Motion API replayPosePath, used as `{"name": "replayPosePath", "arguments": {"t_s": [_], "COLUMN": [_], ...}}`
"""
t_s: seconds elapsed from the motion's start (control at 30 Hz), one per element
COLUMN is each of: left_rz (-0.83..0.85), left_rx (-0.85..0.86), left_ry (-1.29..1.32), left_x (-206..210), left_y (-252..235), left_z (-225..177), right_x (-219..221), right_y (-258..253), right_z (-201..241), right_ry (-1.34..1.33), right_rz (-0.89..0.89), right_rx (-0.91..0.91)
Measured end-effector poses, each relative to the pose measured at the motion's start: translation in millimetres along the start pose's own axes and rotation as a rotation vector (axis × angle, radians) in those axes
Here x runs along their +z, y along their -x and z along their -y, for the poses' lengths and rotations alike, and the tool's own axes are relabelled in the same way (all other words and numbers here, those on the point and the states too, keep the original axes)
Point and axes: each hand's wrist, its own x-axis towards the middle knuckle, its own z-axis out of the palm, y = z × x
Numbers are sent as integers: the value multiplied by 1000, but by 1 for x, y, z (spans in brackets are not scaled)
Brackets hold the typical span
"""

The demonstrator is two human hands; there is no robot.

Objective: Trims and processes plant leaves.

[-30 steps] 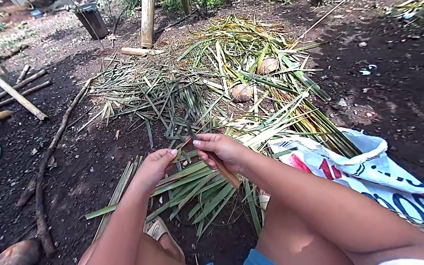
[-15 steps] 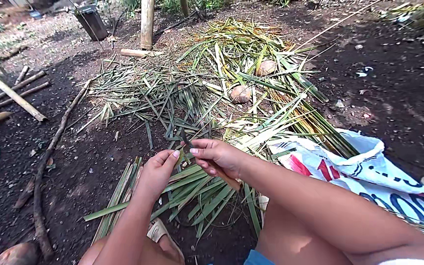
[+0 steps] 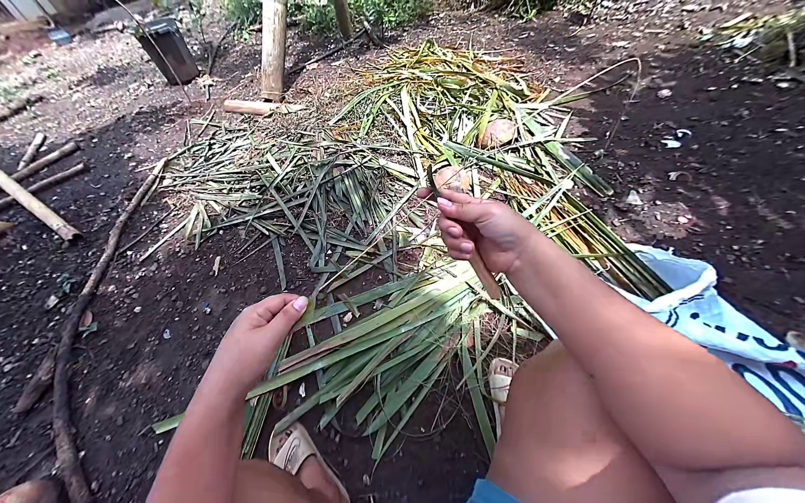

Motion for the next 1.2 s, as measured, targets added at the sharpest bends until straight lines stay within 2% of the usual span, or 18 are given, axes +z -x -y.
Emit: {"name": "replayPosePath", "arguments": {"t_s": [0.17,0.3,0.6,0.7,0.77,0.83,0.9,0.97,1.03,1.1,1.2], "left_rz": [42,77,111,182,294,382,394,301,112,-71,-236], "left_rx": [-39,-38,-46,-118,-201,-238,-212,-174,-89,58,351], "left_ry": [56,28,12,-136,-309,-395,-425,-402,-416,-502,-651], "left_x": [-24,-30,-55,-67,-73,-65,-39,-6,26,50,68], "left_y": [0,0,3,0,-5,-12,-18,-23,-25,-25,-24], "left_z": [4,7,7,13,12,6,-4,-13,-15,-10,5], "right_x": [-32,-30,-34,-30,-16,1,19,35,43,49,53], "right_y": [-4,-4,-1,1,1,0,-1,-1,-3,-5,-3], "right_z": [14,17,22,23,15,-4,-18,-21,-28,-35,-41], "right_ry": [-46,-29,81,95,67,31,10,9,23,23,20], "right_rz": [-46,-90,-65,-104,-115,-125,-140,-154,-161,-161,-103], "right_rx": [-42,-27,-26,-43,-50,-56,-47,-26,-12,0,-6]}}
